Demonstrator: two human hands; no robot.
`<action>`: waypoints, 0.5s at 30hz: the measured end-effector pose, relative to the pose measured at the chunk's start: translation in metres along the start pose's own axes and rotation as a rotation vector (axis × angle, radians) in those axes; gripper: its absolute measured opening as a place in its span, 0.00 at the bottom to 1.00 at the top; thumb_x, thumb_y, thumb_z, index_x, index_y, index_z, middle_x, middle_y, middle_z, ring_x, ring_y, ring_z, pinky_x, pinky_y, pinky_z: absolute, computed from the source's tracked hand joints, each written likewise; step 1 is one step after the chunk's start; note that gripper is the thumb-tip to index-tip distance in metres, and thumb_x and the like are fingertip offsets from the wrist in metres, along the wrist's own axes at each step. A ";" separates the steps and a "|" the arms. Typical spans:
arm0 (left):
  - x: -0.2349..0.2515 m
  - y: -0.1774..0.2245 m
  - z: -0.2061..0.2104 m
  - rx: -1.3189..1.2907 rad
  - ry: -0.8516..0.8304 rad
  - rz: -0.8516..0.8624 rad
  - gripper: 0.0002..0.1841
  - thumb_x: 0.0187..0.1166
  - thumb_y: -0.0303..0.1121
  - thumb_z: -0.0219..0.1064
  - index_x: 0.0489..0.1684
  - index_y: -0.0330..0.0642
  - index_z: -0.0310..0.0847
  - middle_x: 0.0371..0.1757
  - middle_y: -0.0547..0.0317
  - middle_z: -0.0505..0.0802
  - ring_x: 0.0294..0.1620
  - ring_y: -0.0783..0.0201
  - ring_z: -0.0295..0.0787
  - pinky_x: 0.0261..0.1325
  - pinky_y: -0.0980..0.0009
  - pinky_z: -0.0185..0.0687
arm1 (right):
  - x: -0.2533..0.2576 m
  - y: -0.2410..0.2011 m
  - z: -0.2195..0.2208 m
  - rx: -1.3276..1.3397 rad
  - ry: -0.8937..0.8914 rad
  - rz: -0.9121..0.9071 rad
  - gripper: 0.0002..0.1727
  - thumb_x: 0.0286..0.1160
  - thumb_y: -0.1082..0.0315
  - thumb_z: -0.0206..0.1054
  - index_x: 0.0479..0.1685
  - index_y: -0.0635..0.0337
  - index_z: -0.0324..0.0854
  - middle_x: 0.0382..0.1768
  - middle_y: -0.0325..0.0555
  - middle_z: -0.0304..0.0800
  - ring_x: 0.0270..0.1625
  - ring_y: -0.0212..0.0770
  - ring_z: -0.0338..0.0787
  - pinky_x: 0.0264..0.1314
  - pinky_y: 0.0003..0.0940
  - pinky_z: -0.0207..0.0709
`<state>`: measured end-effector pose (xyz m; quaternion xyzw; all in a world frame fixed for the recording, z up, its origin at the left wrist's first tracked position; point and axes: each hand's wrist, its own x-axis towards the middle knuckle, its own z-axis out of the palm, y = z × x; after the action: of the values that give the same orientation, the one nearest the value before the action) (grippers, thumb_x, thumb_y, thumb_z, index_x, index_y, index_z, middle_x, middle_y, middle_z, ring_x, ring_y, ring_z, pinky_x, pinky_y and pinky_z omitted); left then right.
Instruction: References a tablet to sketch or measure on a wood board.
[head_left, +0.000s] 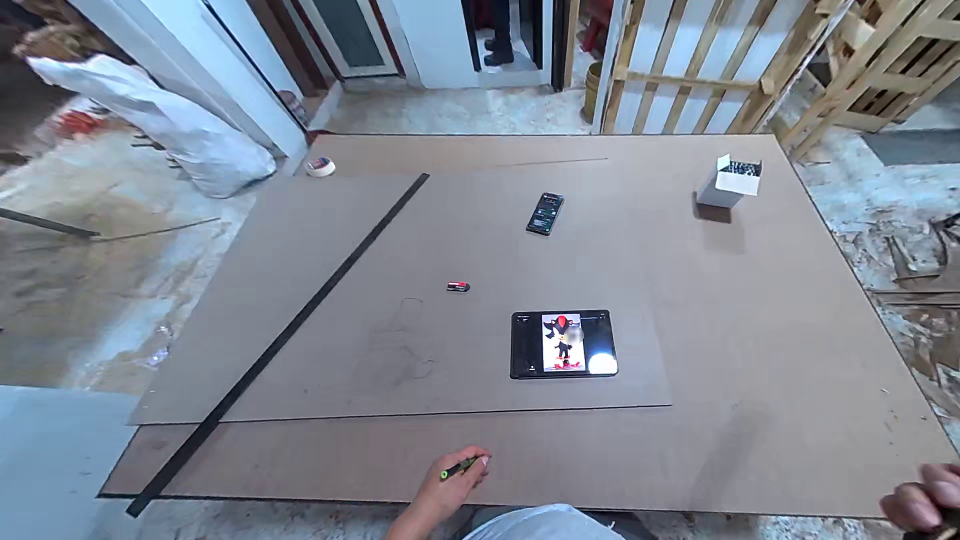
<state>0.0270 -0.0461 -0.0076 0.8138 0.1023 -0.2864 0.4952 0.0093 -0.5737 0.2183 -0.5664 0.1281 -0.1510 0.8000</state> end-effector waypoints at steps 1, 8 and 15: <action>0.011 0.003 -0.001 0.025 -0.014 0.024 0.16 0.88 0.45 0.61 0.59 0.49 0.90 0.45 0.62 0.97 0.44 0.66 0.96 0.54 0.62 0.94 | 0.001 0.008 0.005 0.060 -0.027 0.045 0.28 0.97 0.55 0.34 0.46 0.53 0.82 0.30 0.39 0.91 0.24 0.35 0.90 0.26 0.28 0.88; 0.024 0.025 0.022 -0.058 0.054 -0.023 0.15 0.89 0.43 0.60 0.61 0.47 0.88 0.46 0.61 0.98 0.46 0.66 0.97 0.56 0.64 0.94 | 0.015 0.041 0.009 -0.210 -0.013 0.014 0.22 0.97 0.56 0.38 0.48 0.49 0.80 0.33 0.35 0.91 0.27 0.35 0.90 0.28 0.32 0.89; -0.010 0.049 0.078 -0.182 0.259 0.022 0.16 0.91 0.39 0.57 0.64 0.43 0.85 0.46 0.58 0.98 0.46 0.62 0.98 0.54 0.62 0.96 | 0.065 0.161 -0.025 -1.198 -0.827 -0.084 0.24 0.92 0.46 0.51 0.51 0.46 0.92 0.44 0.33 0.94 0.44 0.31 0.93 0.48 0.40 0.89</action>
<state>0.0122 -0.1363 0.0072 0.7968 0.1820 -0.1633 0.5525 0.0752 -0.5707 0.0560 -0.9222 -0.1458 0.1406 0.3293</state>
